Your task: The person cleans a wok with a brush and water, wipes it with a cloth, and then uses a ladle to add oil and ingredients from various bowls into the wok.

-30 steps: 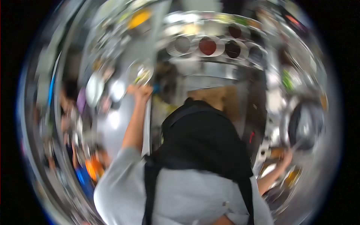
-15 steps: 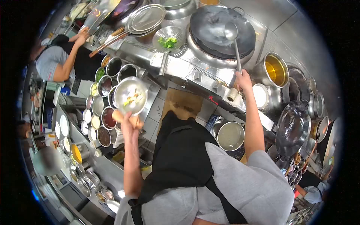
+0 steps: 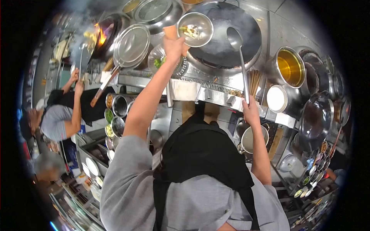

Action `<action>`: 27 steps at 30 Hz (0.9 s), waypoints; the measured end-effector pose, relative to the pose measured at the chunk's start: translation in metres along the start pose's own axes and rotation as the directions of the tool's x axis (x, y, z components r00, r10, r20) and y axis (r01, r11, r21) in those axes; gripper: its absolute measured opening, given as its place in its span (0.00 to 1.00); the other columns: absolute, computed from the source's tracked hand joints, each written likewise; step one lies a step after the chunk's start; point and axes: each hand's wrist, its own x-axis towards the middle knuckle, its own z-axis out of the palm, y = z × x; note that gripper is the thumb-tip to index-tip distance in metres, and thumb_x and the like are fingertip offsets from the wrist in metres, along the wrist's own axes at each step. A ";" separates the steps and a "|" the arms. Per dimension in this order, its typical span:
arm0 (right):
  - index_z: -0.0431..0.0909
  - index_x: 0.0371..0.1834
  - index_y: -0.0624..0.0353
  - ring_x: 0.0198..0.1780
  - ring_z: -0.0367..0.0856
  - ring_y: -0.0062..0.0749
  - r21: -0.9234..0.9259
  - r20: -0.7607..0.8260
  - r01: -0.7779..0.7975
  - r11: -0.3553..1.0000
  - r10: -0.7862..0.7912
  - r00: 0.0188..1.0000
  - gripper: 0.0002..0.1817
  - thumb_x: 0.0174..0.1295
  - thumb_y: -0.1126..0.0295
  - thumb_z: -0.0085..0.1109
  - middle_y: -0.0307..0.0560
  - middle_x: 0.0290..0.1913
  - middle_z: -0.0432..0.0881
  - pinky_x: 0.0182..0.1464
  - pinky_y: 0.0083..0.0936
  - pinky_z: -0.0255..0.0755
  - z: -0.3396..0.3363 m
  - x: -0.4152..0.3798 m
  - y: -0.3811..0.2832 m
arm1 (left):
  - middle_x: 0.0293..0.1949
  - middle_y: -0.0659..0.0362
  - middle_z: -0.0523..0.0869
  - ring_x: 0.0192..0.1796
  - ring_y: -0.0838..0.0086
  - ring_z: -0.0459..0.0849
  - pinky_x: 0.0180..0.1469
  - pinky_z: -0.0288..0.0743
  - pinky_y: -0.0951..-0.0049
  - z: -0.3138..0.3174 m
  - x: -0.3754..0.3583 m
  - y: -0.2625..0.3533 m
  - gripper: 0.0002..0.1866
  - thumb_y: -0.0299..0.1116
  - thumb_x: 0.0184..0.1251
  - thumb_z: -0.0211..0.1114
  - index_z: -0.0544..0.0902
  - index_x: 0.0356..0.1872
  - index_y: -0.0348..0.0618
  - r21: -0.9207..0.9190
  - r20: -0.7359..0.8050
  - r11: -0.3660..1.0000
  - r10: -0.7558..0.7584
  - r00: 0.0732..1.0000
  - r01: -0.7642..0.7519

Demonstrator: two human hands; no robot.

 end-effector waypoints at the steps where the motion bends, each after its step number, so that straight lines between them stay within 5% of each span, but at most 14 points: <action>1: 0.70 0.57 0.60 0.21 0.81 0.46 -0.014 -0.048 -0.045 0.999 0.045 0.998 0.15 0.73 0.65 0.53 0.57 0.24 0.80 0.27 0.40 0.72 0.005 -0.001 -0.001 | 0.43 0.51 0.84 0.39 0.67 0.87 0.39 0.82 0.67 0.011 0.008 0.000 0.25 0.25 0.53 0.72 0.72 0.52 0.34 0.005 0.026 1.000 0.000 1.000 0.000; 2: 0.69 0.59 0.58 0.14 0.69 0.27 -0.212 -0.252 0.393 0.895 -0.439 0.863 0.14 0.75 0.66 0.51 0.43 0.20 0.73 0.18 0.30 0.64 0.028 0.018 0.051 | 0.44 0.51 0.83 0.40 0.67 0.86 0.40 0.82 0.67 0.023 0.015 0.008 0.27 0.26 0.52 0.73 0.72 0.52 0.34 0.125 0.045 0.992 0.029 0.999 -0.034; 3: 0.69 0.59 0.58 0.14 0.69 0.27 -0.204 -0.275 0.373 0.905 -0.418 0.866 0.14 0.75 0.66 0.51 0.43 0.20 0.73 0.18 0.30 0.64 0.031 0.014 0.039 | 0.44 0.51 0.83 0.41 0.67 0.85 0.41 0.82 0.67 0.032 0.021 0.010 0.28 0.27 0.50 0.74 0.71 0.52 0.35 0.240 0.069 0.968 0.056 0.996 -0.071; 5: 0.67 0.60 0.60 0.42 0.82 0.66 0.027 -0.083 -0.076 0.997 0.078 0.993 0.17 0.72 0.65 0.53 0.69 0.36 0.82 0.46 0.50 0.74 0.035 0.005 0.017 | 0.43 0.51 0.83 0.41 0.65 0.85 0.43 0.82 0.66 0.050 0.040 0.002 0.29 0.28 0.48 0.75 0.71 0.52 0.35 0.266 0.108 0.956 0.096 0.989 -0.122; 8: 0.67 0.57 0.59 0.28 0.82 0.53 0.102 -0.123 -0.101 0.990 0.113 0.986 0.16 0.72 0.65 0.53 0.61 0.28 0.80 0.34 0.45 0.74 0.044 0.002 0.006 | 0.47 0.48 0.82 0.47 0.59 0.85 0.53 0.78 0.62 0.073 0.063 -0.006 0.35 0.29 0.47 0.75 0.69 0.57 0.31 -0.014 0.206 1.000 -0.020 0.978 0.024; 10: 0.68 0.56 0.59 0.16 0.76 0.37 0.158 -0.094 -0.159 0.975 0.175 0.980 0.15 0.73 0.64 0.53 0.51 0.20 0.76 0.22 0.38 0.69 0.048 0.002 0.002 | 0.46 0.47 0.82 0.46 0.59 0.85 0.53 0.78 0.62 0.081 0.071 -0.013 0.35 0.29 0.47 0.74 0.69 0.57 0.31 0.038 0.206 0.999 0.014 0.978 -0.023; 13: 0.67 0.54 0.57 0.12 0.65 0.23 0.206 -0.139 -0.124 0.971 0.154 0.978 0.10 0.75 0.67 0.50 0.37 0.17 0.68 0.14 0.27 0.61 0.052 -0.002 -0.010 | 0.45 0.45 0.83 0.45 0.52 0.86 0.51 0.78 0.57 0.081 0.056 0.041 0.31 0.31 0.50 0.74 0.70 0.55 0.33 0.234 0.225 0.963 0.076 0.971 -0.130; 16: 0.68 0.54 0.58 0.12 0.66 0.23 0.232 -0.163 -0.105 0.967 0.145 0.976 0.10 0.75 0.67 0.51 0.37 0.17 0.68 0.15 0.27 0.61 0.060 -0.001 -0.007 | 0.48 0.45 0.83 0.47 0.41 0.83 0.46 0.77 0.49 0.080 0.046 0.047 0.24 0.29 0.52 0.74 0.71 0.48 0.40 0.518 0.386 0.637 0.421 0.821 -0.571; 17: 0.68 0.54 0.59 0.12 0.66 0.23 0.225 -0.179 -0.083 0.971 0.125 0.976 0.11 0.74 0.67 0.51 0.37 0.17 0.69 0.15 0.27 0.61 0.061 0.000 -0.005 | 0.48 0.45 0.83 0.47 0.41 0.83 0.46 0.77 0.49 0.078 0.049 0.030 0.24 0.29 0.52 0.74 0.71 0.48 0.40 0.508 0.400 0.634 0.425 0.812 -0.583; 19: 0.69 0.54 0.60 0.12 0.67 0.23 0.229 -0.202 -0.077 0.970 0.125 0.971 0.11 0.74 0.68 0.52 0.38 0.17 0.69 0.15 0.27 0.62 0.062 0.000 0.001 | 0.45 0.47 0.82 0.47 0.46 0.84 0.46 0.78 0.49 0.066 0.056 -0.025 0.23 0.26 0.50 0.72 0.72 0.48 0.42 0.496 0.701 0.371 0.362 0.614 -0.785; 21: 0.70 0.56 0.60 0.28 0.82 0.51 0.088 -0.202 -0.081 0.993 0.098 0.975 0.15 0.72 0.65 0.54 0.58 0.27 0.81 0.34 0.44 0.74 0.063 0.001 0.008 | 0.43 0.49 0.81 0.47 0.49 0.84 0.45 0.79 0.49 0.059 0.055 -0.033 0.23 0.25 0.48 0.71 0.72 0.47 0.43 0.512 0.752 0.353 0.257 0.607 -0.783; 23: 0.71 0.55 0.60 0.23 0.80 0.49 0.120 -0.250 -0.018 0.993 0.048 0.967 0.14 0.73 0.65 0.54 0.56 0.24 0.79 0.30 0.43 0.72 0.062 0.004 0.004 | 0.43 0.50 0.81 0.46 0.50 0.84 0.44 0.80 0.51 0.080 0.072 -0.019 0.23 0.25 0.48 0.71 0.72 0.46 0.44 0.458 0.719 0.351 0.394 0.573 -0.817; 24: 0.71 0.55 0.61 0.24 0.80 0.51 0.205 -0.166 -0.125 0.971 0.160 0.973 0.14 0.72 0.65 0.55 0.57 0.25 0.79 0.31 0.44 0.73 0.057 -0.004 -0.011 | 0.44 0.50 0.81 0.46 0.51 0.84 0.44 0.80 0.52 0.083 0.074 -0.007 0.23 0.27 0.48 0.71 0.72 0.46 0.44 0.433 0.674 0.326 0.501 0.542 -0.840; 27: 0.71 0.57 0.61 0.30 0.81 0.58 0.276 -0.060 -0.258 0.926 0.284 0.957 0.17 0.71 0.64 0.56 0.61 0.26 0.81 0.37 0.46 0.74 0.050 -0.010 -0.024 | 0.43 0.50 0.82 0.46 0.51 0.85 0.43 0.80 0.52 0.082 0.086 -0.017 0.21 0.28 0.51 0.70 0.72 0.46 0.44 0.452 0.675 0.283 0.511 0.532 -0.846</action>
